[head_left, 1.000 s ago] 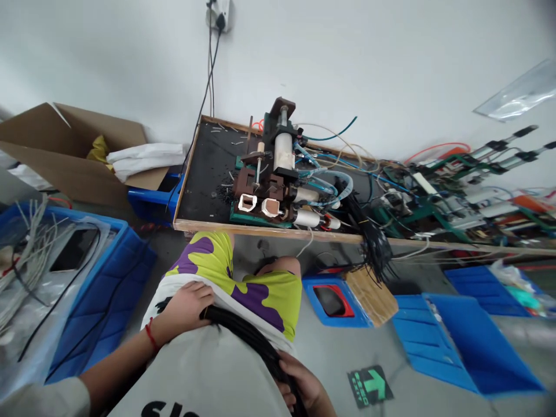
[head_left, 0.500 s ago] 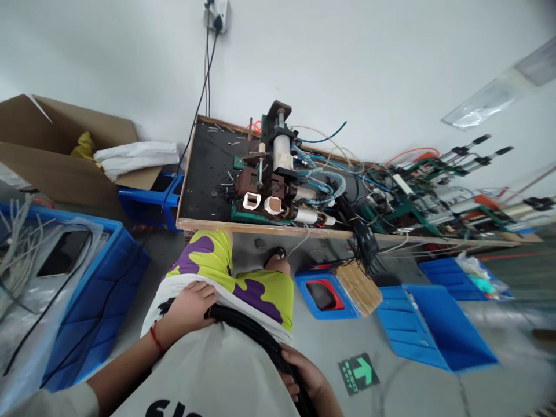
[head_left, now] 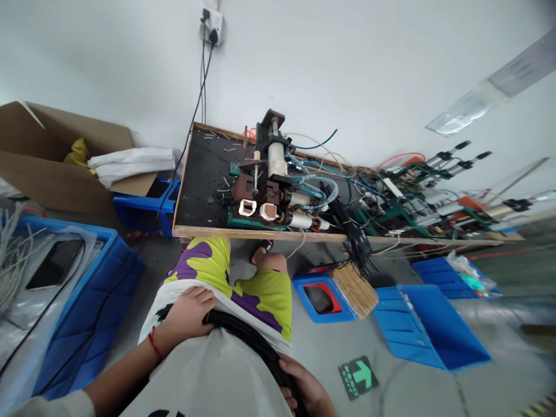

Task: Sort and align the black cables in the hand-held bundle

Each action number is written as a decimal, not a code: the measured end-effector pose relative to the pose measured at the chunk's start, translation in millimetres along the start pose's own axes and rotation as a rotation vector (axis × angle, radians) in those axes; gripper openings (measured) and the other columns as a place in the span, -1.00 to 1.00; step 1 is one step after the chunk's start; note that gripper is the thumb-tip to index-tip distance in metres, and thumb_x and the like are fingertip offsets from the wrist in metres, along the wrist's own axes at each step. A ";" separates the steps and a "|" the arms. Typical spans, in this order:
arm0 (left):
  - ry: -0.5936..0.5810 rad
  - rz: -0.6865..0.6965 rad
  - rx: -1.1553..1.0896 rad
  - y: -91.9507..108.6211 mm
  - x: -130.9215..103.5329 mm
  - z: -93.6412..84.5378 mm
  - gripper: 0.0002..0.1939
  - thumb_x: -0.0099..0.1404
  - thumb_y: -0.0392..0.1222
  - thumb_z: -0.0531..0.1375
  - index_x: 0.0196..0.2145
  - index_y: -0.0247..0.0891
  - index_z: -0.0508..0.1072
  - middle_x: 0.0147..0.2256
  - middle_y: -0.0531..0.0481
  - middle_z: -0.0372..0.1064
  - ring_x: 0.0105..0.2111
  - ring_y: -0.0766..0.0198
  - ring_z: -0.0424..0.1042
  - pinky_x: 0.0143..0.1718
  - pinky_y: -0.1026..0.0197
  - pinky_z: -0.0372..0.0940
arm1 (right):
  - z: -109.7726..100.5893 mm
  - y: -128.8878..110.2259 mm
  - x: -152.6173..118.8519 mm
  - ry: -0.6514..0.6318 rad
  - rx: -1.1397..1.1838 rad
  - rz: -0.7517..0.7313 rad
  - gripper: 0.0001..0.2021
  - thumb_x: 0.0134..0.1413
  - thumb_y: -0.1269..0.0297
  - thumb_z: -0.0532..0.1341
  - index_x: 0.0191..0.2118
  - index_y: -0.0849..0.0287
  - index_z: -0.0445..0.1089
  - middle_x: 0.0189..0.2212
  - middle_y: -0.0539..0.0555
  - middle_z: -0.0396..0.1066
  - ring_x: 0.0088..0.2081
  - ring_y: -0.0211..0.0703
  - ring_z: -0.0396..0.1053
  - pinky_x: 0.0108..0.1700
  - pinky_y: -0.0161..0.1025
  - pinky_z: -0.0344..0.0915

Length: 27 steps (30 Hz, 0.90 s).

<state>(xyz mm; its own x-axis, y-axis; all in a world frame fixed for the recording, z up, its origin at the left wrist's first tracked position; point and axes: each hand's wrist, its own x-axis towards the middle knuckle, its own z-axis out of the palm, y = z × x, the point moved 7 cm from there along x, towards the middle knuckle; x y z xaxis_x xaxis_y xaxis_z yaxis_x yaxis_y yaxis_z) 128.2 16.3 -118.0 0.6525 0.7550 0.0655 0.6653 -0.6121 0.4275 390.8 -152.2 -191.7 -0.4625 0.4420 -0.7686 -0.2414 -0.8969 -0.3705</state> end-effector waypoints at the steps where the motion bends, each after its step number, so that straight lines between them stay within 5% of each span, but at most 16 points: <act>1: -0.001 0.003 0.005 -1.0 0.0 -0.2 -0.82 0.15 -0.10 0.38 -0.33 -0.17 0.48 -0.26 -0.06 0.51 -0.18 -0.03 0.44 -0.14 -0.03 0.26 | 2.1 -1.6 0.4 -0.003 0.003 -0.014 -0.39 -0.30 -0.36 0.41 -0.42 0.09 0.26 -0.79 -0.20 0.19 -0.82 -0.41 -0.10 -0.81 -0.45 -0.09; 7: 0.017 0.018 0.061 -9.6 -6.1 -0.8 -0.85 0.17 -0.19 0.35 -0.31 -0.19 0.47 -0.21 -0.09 0.53 -0.16 -0.05 0.45 -0.12 -0.04 0.27 | 8.4 -31.4 9.5 -0.073 0.026 -0.103 -0.46 -0.09 -0.16 0.40 -0.15 0.18 0.39 -0.76 -0.20 0.22 -0.81 -0.40 -0.03 -0.79 -0.47 -0.01; 12: 0.056 0.038 0.113 -16.4 -3.6 -0.3 -0.85 0.22 -0.25 0.30 -0.24 -0.17 0.45 -0.18 -0.13 0.55 -0.17 -0.07 0.48 -0.15 -0.03 0.30 | 5.9 -50.4 16.7 -0.230 0.031 -0.030 -0.48 0.00 -0.09 0.34 -0.07 0.24 0.41 -0.72 -0.16 0.23 -0.79 -0.37 -0.01 -0.79 -0.44 0.06; 27: 0.017 0.111 0.144 -7.6 24.0 5.4 -0.84 0.17 -0.18 0.31 -0.27 -0.11 0.43 -0.21 -0.06 0.56 -0.20 -0.05 0.50 -0.16 0.00 0.30 | -1.3 -29.5 16.5 -0.345 0.146 -0.124 -0.31 0.03 -0.28 0.27 0.04 0.27 0.39 -0.71 -0.16 0.23 -0.80 -0.36 0.04 -0.78 -0.40 0.19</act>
<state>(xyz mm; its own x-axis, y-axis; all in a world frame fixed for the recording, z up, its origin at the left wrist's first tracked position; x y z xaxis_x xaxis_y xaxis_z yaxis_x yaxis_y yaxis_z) 140.8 37.9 -124.6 0.7192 0.6842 0.1209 0.6357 -0.7182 0.2831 391.4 -118.4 -194.1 -0.6759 0.5480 -0.4928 -0.4210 -0.8359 -0.3521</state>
